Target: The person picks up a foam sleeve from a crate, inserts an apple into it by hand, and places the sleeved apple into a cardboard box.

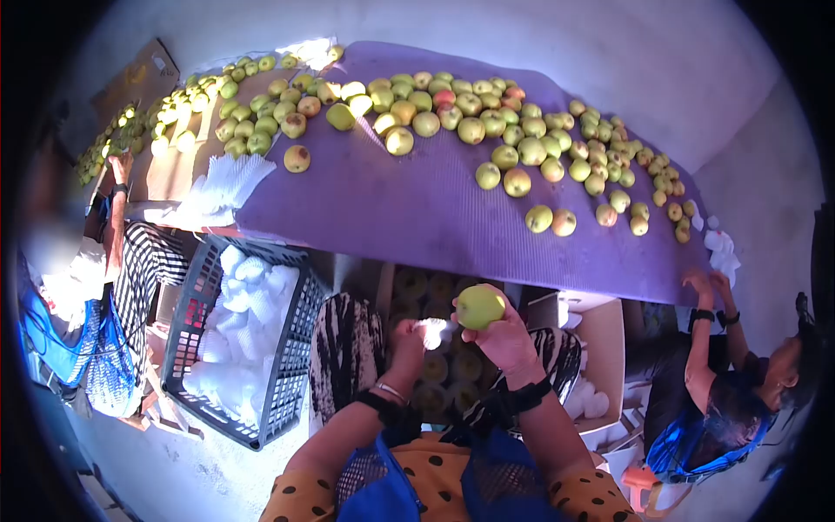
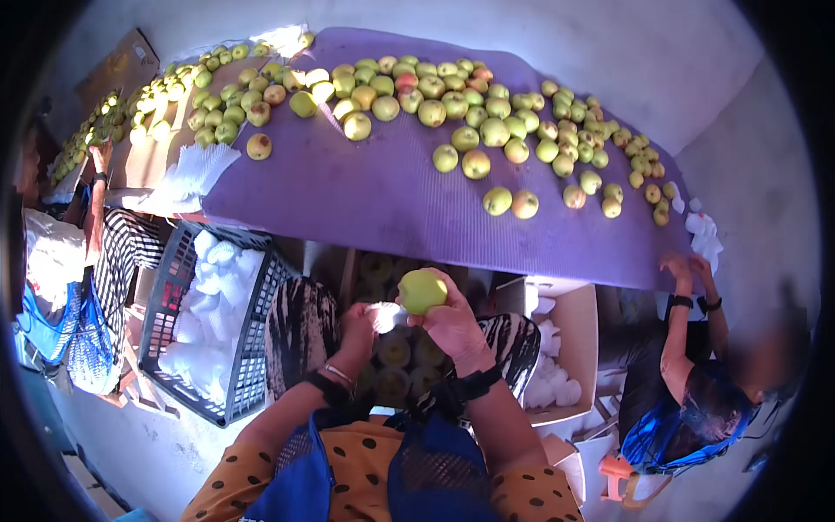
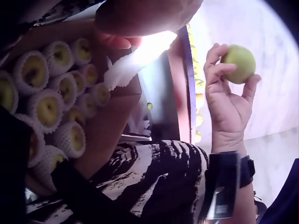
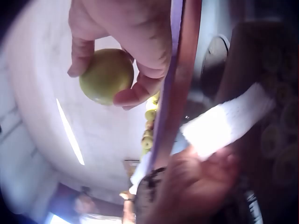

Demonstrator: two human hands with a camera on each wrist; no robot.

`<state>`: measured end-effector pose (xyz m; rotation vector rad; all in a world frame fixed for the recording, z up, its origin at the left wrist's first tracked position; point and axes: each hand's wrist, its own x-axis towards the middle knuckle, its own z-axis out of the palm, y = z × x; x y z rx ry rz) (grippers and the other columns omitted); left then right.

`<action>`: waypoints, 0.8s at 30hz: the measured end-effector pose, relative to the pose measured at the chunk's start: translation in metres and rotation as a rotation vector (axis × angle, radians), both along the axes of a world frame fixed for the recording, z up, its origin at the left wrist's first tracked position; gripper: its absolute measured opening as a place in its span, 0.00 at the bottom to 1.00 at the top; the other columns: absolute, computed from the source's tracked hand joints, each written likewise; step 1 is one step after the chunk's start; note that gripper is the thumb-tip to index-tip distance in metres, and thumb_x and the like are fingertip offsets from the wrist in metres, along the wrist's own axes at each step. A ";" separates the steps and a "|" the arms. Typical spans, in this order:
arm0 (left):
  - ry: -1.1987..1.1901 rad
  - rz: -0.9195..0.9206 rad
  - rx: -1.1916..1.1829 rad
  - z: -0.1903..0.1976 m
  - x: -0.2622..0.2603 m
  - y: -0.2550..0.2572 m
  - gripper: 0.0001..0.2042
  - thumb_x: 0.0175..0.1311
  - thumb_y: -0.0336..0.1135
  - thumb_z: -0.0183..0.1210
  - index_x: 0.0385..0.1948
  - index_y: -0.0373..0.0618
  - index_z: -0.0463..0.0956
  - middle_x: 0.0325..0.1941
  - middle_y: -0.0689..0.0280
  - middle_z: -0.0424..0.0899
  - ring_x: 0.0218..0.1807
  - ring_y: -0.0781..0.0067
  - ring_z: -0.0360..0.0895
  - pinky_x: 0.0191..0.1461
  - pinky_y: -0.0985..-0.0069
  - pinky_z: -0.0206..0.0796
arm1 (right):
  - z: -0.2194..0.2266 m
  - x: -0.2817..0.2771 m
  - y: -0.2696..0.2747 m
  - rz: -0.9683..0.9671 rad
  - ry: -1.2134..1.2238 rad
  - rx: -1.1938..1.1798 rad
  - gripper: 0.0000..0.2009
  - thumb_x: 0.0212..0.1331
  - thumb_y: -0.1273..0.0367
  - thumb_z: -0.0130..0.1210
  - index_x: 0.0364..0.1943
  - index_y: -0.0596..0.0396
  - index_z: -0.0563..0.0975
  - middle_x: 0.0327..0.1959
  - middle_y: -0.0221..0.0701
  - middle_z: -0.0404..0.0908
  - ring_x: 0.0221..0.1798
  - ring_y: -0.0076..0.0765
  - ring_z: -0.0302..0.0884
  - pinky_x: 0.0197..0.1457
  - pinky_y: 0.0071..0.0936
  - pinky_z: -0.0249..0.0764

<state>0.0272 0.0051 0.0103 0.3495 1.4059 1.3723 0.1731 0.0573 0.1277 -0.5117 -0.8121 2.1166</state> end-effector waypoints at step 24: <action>0.565 0.015 -0.088 -0.035 -0.001 0.004 0.05 0.46 0.29 0.57 0.21 0.40 0.70 0.20 0.67 0.73 0.22 0.79 0.69 0.24 0.76 0.62 | -0.070 0.001 -0.025 0.212 -0.084 -0.126 0.22 0.50 0.62 0.51 0.50 0.57 0.68 0.47 0.31 0.72 0.48 0.30 0.69 0.51 0.31 0.65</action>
